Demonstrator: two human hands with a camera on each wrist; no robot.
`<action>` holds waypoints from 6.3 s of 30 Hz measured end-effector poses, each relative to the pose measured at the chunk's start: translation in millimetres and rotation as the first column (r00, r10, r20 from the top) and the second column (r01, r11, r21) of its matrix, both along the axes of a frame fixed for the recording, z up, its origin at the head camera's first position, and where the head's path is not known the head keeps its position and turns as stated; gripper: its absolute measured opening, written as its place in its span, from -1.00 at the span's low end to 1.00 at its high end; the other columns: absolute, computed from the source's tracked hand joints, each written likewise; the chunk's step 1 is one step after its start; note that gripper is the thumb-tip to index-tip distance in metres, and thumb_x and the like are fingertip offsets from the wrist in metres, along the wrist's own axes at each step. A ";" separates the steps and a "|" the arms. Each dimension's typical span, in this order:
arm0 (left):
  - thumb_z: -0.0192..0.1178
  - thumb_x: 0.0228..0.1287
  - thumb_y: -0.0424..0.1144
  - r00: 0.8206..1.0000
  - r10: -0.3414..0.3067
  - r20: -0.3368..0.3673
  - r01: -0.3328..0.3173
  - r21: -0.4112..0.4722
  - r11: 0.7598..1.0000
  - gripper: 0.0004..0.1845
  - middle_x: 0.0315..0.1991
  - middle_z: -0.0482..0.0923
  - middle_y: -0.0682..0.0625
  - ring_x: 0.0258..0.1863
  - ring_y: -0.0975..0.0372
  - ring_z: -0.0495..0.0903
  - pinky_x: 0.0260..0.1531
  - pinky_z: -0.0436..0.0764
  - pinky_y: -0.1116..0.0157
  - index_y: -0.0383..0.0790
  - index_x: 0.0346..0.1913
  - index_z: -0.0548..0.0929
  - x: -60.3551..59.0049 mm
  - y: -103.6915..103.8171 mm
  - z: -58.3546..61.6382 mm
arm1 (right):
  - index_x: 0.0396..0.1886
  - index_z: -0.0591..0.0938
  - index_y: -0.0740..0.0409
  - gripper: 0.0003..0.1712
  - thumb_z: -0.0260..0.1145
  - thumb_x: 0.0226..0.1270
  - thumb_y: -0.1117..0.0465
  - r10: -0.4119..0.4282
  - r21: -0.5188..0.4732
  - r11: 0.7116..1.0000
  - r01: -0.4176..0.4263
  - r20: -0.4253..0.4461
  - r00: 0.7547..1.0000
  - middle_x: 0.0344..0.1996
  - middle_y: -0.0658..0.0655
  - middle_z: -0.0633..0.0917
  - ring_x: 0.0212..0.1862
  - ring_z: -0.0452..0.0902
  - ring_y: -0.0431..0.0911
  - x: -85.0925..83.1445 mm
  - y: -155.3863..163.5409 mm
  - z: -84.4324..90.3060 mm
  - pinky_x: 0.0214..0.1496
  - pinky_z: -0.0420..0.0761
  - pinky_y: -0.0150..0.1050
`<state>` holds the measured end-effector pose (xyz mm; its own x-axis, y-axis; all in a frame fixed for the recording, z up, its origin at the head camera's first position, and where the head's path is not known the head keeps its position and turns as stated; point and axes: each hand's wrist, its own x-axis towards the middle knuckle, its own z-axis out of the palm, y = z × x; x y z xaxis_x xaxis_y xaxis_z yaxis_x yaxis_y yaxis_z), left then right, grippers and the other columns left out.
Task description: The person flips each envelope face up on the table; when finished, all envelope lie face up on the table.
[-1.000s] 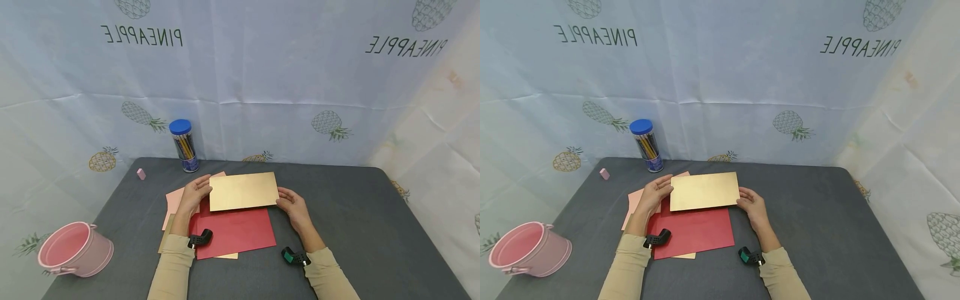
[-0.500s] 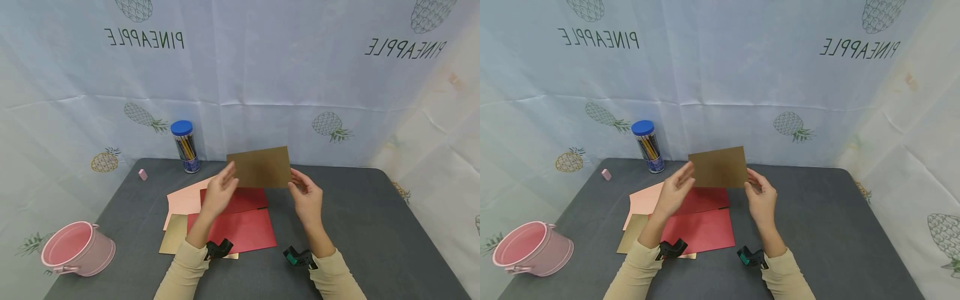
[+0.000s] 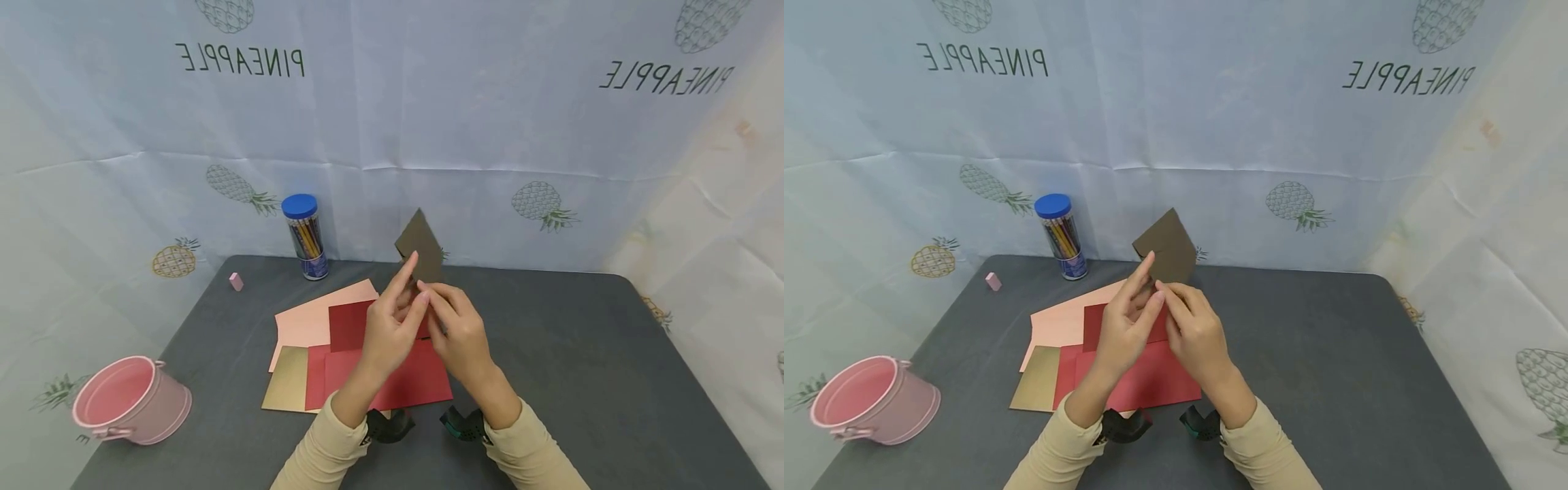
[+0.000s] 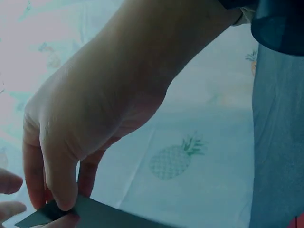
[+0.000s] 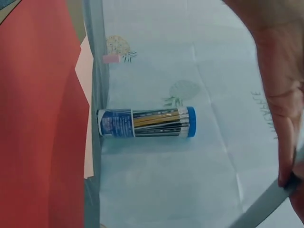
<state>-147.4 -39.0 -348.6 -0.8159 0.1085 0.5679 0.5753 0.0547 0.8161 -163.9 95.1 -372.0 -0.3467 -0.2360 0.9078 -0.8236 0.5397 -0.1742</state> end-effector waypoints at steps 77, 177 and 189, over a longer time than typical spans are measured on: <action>0.06 0.23 -0.58 0.854 0.177 0.490 0.042 -0.402 0.915 -0.50 0.05 0.58 -0.10 -0.11 0.14 0.58 -0.34 0.51 0.40 -0.20 0.23 0.50 -132.3 179.4 -126.0 | 0.41 0.24 0.24 -0.34 0.09 0.45 0.01 -0.352 0.232 0.901 0.366 0.884 0.308 0.21 0.52 0.33 0.08 0.34 0.36 -92.8 329.1 -106.1 -0.09 0.47 0.16; 0.14 0.22 -0.53 0.756 0.055 0.652 -0.159 0.102 0.982 -0.45 -0.08 0.63 0.07 -0.25 0.40 0.63 -0.29 0.63 0.50 -0.42 0.30 0.35 34.3 -144.3 -127.2 | 0.35 0.30 0.36 -0.31 0.30 0.25 0.33 0.478 -0.487 0.872 -0.055 0.821 0.312 0.03 0.45 0.55 -0.11 0.63 -0.24 44.7 62.0 -121.7 -0.16 0.63 -0.43; 0.14 0.25 -0.50 0.784 0.105 0.612 -0.169 0.048 0.984 -0.45 0.02 0.59 -0.15 -0.21 0.38 0.63 -0.23 0.62 0.51 -0.37 0.32 0.36 26.0 -140.0 -116.3 | 0.28 0.38 0.41 -0.36 0.32 0.20 0.39 0.504 -0.544 0.839 -0.013 0.767 0.397 -0.05 0.17 0.64 -0.15 0.65 -0.26 39.7 62.0 -108.6 -0.21 0.65 -0.42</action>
<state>-121.4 -179.0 -465.0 -0.9972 -0.0590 -0.0455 -0.0456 -0.0009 0.9990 -124.2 157.0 -480.7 -0.9676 -0.1861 0.1704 -0.1738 0.0019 -0.9848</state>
